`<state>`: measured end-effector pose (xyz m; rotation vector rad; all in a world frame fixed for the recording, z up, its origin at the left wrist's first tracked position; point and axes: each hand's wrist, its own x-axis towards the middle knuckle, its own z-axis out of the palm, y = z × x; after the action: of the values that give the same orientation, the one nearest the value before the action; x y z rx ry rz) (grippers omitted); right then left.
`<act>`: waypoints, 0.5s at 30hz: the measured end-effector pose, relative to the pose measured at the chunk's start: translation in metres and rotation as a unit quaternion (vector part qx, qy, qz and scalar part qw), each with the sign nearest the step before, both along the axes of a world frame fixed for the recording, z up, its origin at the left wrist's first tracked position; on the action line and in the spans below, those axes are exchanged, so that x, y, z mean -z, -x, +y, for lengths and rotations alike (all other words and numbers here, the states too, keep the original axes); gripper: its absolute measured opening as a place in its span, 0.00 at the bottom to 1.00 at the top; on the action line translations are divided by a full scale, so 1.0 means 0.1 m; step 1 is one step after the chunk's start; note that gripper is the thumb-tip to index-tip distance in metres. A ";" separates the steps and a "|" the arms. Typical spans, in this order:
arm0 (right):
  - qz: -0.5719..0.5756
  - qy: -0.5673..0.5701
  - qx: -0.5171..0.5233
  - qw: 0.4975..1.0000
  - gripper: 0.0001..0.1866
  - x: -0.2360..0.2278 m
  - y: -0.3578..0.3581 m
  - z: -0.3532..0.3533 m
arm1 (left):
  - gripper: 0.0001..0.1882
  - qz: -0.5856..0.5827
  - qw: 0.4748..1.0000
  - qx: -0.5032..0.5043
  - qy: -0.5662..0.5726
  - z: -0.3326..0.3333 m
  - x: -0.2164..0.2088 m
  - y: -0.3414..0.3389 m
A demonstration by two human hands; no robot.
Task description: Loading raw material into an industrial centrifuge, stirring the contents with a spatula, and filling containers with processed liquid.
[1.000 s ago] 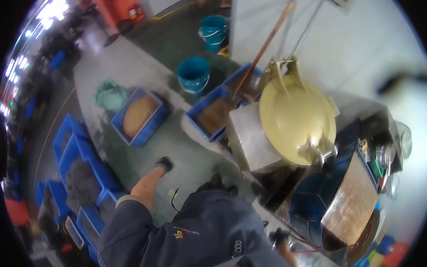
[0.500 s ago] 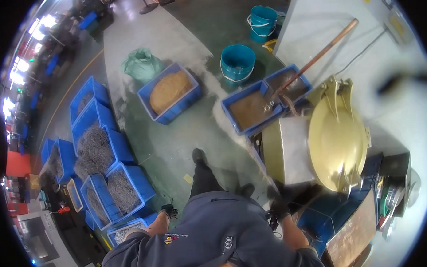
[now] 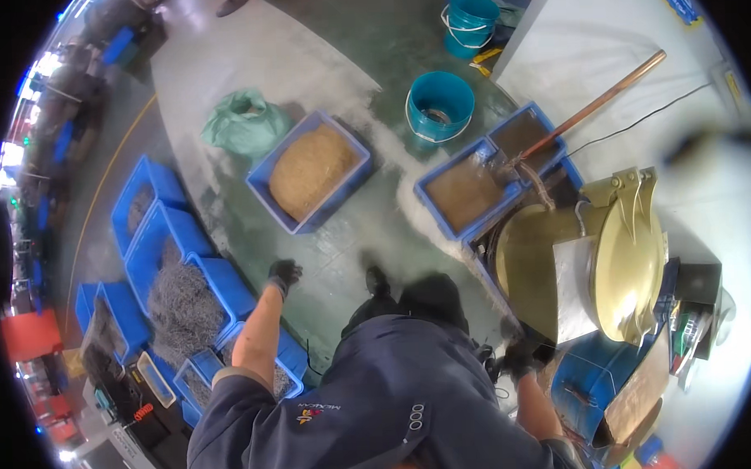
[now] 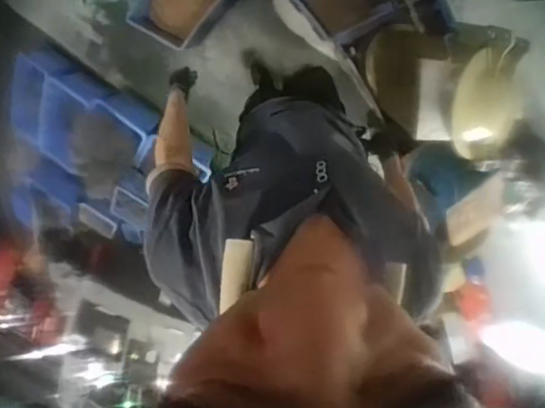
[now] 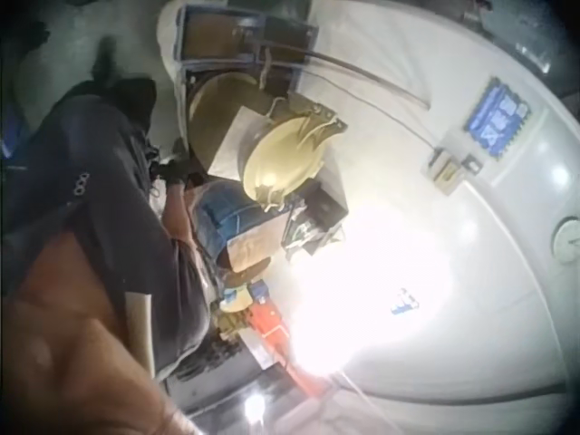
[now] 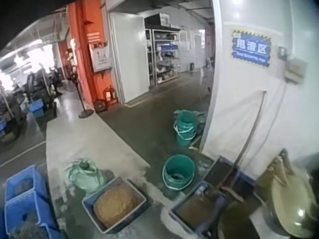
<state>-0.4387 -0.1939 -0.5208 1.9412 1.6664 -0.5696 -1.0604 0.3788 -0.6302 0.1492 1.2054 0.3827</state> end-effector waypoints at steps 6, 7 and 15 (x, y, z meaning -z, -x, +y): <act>0.070 0.144 0.100 0.982 0.12 -1.22 0.56 0.77 | 0.16 0.144 0.977 0.139 -0.077 1.06 -0.21 -1.23; 0.111 0.116 0.190 0.968 0.13 -1.13 0.54 0.74 | 0.21 0.124 0.974 0.174 -0.075 1.11 -0.26 -1.47; 0.397 -0.127 0.740 0.527 0.25 -0.39 0.20 2.29 | 0.09 0.143 0.968 0.188 -0.082 1.79 -0.83 -2.23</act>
<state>-0.4589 0.0352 -0.4816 3.2329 -0.3194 -2.0985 -0.8375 0.5581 -0.5476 0.5850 1.3948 0.1283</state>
